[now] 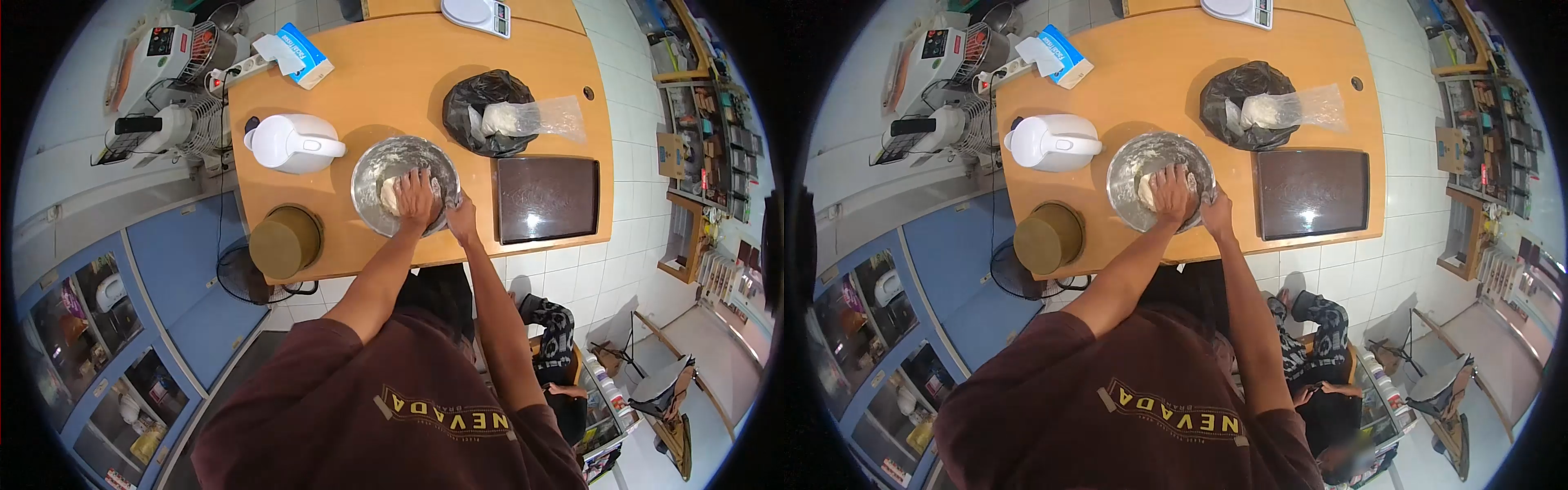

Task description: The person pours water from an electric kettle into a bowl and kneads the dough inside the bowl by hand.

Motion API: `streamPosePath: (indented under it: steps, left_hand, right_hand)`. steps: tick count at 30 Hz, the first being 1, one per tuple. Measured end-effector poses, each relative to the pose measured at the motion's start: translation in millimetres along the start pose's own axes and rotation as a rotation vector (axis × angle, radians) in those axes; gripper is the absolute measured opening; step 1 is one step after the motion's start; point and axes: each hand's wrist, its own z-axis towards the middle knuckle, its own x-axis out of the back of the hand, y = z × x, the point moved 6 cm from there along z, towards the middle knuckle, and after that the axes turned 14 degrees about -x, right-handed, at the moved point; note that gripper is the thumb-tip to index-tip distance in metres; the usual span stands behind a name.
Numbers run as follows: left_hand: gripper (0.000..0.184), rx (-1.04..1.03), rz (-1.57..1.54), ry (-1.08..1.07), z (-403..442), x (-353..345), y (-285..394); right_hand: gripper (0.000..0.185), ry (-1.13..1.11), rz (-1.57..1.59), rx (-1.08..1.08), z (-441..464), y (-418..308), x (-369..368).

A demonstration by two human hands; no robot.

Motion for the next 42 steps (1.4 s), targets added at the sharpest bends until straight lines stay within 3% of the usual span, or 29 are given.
streamPosePath:
  steps: [3,8,12,13,16,17,20,21,24,27,30,33,40,42]
  left_hand:
    - [0.051,0.187,-0.066,-0.153,7.4,0.5,-0.3]
    - [0.049,0.305,-0.081,-0.001,15.6,-6.2,-9.5]
    - [0.045,0.411,-0.323,-0.122,25.1,-23.6,-27.6]
    - [0.043,0.419,-0.469,-0.245,31.2,-2.7,-27.4]
    - [0.047,0.152,-1.368,-0.11,24.2,-77.9,-77.8]
    - [0.047,0.239,-1.178,-0.192,24.6,-70.8,-81.3]
    - [0.064,-0.21,-0.551,-0.257,23.0,14.1,-53.8]
    - [0.072,-0.253,-0.311,-0.299,21.6,24.7,-46.7]
    - [0.074,-0.209,-0.177,-0.425,23.5,54.1,-39.8]
    - [0.078,-0.128,-0.21,-0.469,23.6,44.9,-54.2]
    - [0.075,-0.027,-0.331,-0.411,25.2,50.6,-54.5]
    - [0.073,-0.065,-0.252,-0.472,17.7,61.5,-47.5]
    - [0.07,-0.222,-0.35,-0.3,-19.1,82.8,-44.9]
    - [0.068,-0.262,-0.309,-0.363,-25.6,77.0,-45.9]
  right_hand:
    - [0.041,-0.062,0.045,-0.056,-9.3,-5.5,3.3]
    - [0.045,0.049,0.032,0.129,-12.3,-15.3,1.2]
    - [0.049,0.073,-0.018,0.156,-10.7,-16.6,3.2]
    - [0.049,0.055,-0.002,0.148,-5.5,-14.4,2.8]
    - [0.05,0.028,0.032,0.115,-4.3,-11.1,1.9]
    - [0.05,0.035,0.033,0.103,-5.9,-12.5,2.0]
    - [0.05,0.074,0.008,0.089,-10.5,-14.5,1.3]
    - [0.05,0.089,-0.005,0.089,-12.3,-15.7,0.3]
    - [0.05,0.102,0.003,0.063,-13.0,-11.7,-1.1]
    - [0.049,0.12,0.018,0.069,-9.9,-7.6,-2.6]
    - [0.052,0.128,0.145,-0.061,-17.8,-11.5,-2.4]
    - [0.052,0.235,0.139,-0.071,-11.3,1.0,-3.6]
    - [0.05,0.202,0.029,0.075,-19.7,-13.1,-3.2]
    - [0.051,0.217,-0.033,0.079,-26.2,-19.0,1.2]
